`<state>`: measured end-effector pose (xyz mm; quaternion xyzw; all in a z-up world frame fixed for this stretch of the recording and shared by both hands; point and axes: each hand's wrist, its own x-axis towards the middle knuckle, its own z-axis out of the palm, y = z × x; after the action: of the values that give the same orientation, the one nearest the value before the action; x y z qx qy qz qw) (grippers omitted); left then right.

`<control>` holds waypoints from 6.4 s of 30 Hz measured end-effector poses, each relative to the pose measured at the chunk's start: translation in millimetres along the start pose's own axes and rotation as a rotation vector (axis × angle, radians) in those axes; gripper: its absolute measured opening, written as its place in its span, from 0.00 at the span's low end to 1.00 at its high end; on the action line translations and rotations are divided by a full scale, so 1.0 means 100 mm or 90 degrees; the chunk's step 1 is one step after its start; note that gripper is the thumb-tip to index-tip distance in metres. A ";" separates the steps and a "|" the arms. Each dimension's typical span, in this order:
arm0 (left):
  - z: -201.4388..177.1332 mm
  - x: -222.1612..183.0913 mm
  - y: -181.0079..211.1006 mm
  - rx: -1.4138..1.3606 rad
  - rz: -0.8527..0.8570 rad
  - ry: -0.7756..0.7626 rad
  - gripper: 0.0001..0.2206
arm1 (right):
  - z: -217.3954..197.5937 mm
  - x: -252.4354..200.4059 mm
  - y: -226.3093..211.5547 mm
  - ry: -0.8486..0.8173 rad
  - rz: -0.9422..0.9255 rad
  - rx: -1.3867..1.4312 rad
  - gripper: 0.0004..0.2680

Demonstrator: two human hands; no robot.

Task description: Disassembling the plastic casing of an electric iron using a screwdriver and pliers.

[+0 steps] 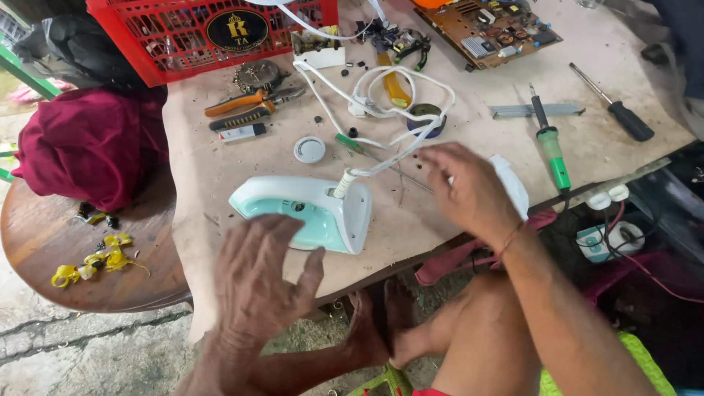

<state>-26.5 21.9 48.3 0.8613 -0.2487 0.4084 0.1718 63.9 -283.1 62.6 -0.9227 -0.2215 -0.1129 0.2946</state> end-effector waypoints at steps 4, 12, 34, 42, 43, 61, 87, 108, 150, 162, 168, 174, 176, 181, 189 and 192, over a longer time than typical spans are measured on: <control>-0.20 0.58 -0.09 0.004 -0.030 -0.173 0.32 | -0.03 0.30 0.32 0.002 -0.021 -0.093 0.11; 0.02 0.68 -0.31 -0.173 -0.115 -0.403 0.22 | 0.52 0.08 0.29 -0.112 -0.014 -0.211 0.19; -0.04 0.75 -0.19 -0.158 -0.316 -0.413 0.20 | -1.33 -0.21 3.68 0.053 0.256 -0.496 0.20; -0.17 1.31 0.11 -0.164 -0.206 -0.578 0.41 | -1.08 -0.56 5.06 0.162 0.190 -0.415 0.10; -0.09 1.29 0.09 -0.161 -0.208 -0.580 0.41 | -1.06 -0.69 4.91 0.167 0.204 -0.368 0.10; 0.14 1.17 0.03 -0.169 -0.307 -0.577 0.48 | 0.20 -2.17 -0.38 -0.003 0.332 0.144 0.19; -0.05 1.03 -0.28 -0.172 -0.322 -0.650 0.27 | 1.15 -2.07 -0.80 0.089 0.428 0.598 0.21; 0.06 0.83 -0.36 -0.231 -0.325 -0.553 0.21 | 0.73 -1.62 -0.86 0.024 0.419 0.261 0.21; 0.15 1.18 0.02 -0.111 -0.368 -0.620 0.23 | 0.23 -1.48 -0.55 -0.103 0.420 0.061 0.21; 0.31 0.91 0.00 0.001 -0.210 -0.412 0.27 | 0.85 -1.71 -0.66 -0.059 0.441 0.086 0.23; 0.40 0.84 -0.04 0.048 -0.186 -0.381 0.27 | 1.13 -1.75 -0.73 0.105 0.342 0.171 0.22; 0.52 0.75 -0.08 0.080 -0.185 -0.315 0.37 | 1.14 -1.70 -0.60 0.115 0.305 0.222 0.22; 0.47 0.86 0.00 0.075 -0.206 -0.354 0.35 | 0.87 -1.68 -0.44 0.083 0.371 0.220 0.20; 0.44 0.83 0.00 0.026 -0.221 -0.363 0.32 | 0.45 -1.47 0.03 0.006 0.391 0.289 0.18; 0.49 0.83 0.02 0.053 -0.209 -0.327 0.33 | -0.04 -1.03 -0.07 -0.111 0.409 0.173 0.19; 0.44 0.87 0.01 0.011 -0.259 -0.367 0.32 | -0.04 -0.98 0.10 -0.056 0.293 0.264 0.15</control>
<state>47.4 -25.5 90.2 0.9745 -0.1069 0.1080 0.1650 -17.7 -326.4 28.1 -0.8727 -0.0374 0.0443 0.4848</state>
